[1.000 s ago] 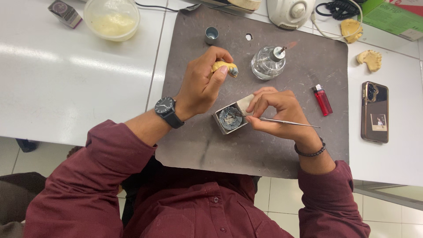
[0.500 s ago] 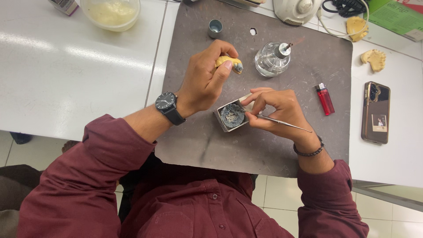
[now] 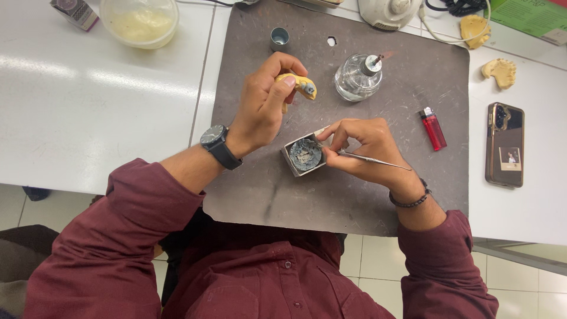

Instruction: The person holds a dental model with a metal framework in one hand and uses a metal spatula tool to apply and shape blue wax on the framework. They periodically dip the tool tip into a small box of blue material or near a glass alcohol lamp and continue sculpting the wax on the model.

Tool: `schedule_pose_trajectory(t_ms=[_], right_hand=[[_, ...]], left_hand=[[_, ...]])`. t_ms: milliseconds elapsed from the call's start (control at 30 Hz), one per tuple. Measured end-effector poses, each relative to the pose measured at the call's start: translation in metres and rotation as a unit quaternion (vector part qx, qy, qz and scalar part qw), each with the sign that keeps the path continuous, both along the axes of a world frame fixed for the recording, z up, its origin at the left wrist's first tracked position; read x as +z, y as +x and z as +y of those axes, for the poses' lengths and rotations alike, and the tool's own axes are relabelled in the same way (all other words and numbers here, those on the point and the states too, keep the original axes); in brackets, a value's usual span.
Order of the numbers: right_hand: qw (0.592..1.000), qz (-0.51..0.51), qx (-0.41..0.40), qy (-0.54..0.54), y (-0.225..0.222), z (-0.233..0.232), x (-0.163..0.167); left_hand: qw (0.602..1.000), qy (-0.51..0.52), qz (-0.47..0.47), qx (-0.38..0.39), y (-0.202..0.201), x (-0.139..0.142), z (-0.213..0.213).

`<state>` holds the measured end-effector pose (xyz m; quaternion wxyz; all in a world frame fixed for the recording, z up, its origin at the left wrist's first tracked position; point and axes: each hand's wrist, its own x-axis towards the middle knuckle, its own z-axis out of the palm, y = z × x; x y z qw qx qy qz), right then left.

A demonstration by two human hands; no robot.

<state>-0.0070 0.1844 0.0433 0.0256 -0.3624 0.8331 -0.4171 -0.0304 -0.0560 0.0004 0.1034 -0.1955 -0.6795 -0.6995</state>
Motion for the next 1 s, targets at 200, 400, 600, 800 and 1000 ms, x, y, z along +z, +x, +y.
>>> schedule_pose_trajectory(t_ms=[200,400,600,800,1000], right_hand=[[0.958,-0.145,-0.056,-0.242,0.0,0.025,-0.004],[0.947,-0.056,-0.14,-0.282,0.003,0.032,-0.011],[0.948,0.035,-0.072,-0.307,0.004,0.028,-0.009],[0.952,0.06,-0.083,-0.287,0.008,0.022,-0.008],[0.957,0.079,-0.09,-0.263,0.008,0.018,-0.007]], left_hand=[[0.982,0.118,-0.087,-0.118,-0.004,0.003,0.0],[0.953,0.134,-0.154,-0.222,0.003,0.012,0.008],[0.942,0.122,-0.163,-0.267,0.016,0.019,0.013],[0.947,0.109,-0.139,-0.27,0.017,0.018,0.014],[0.949,0.1,-0.143,-0.262,0.015,0.016,0.014]])
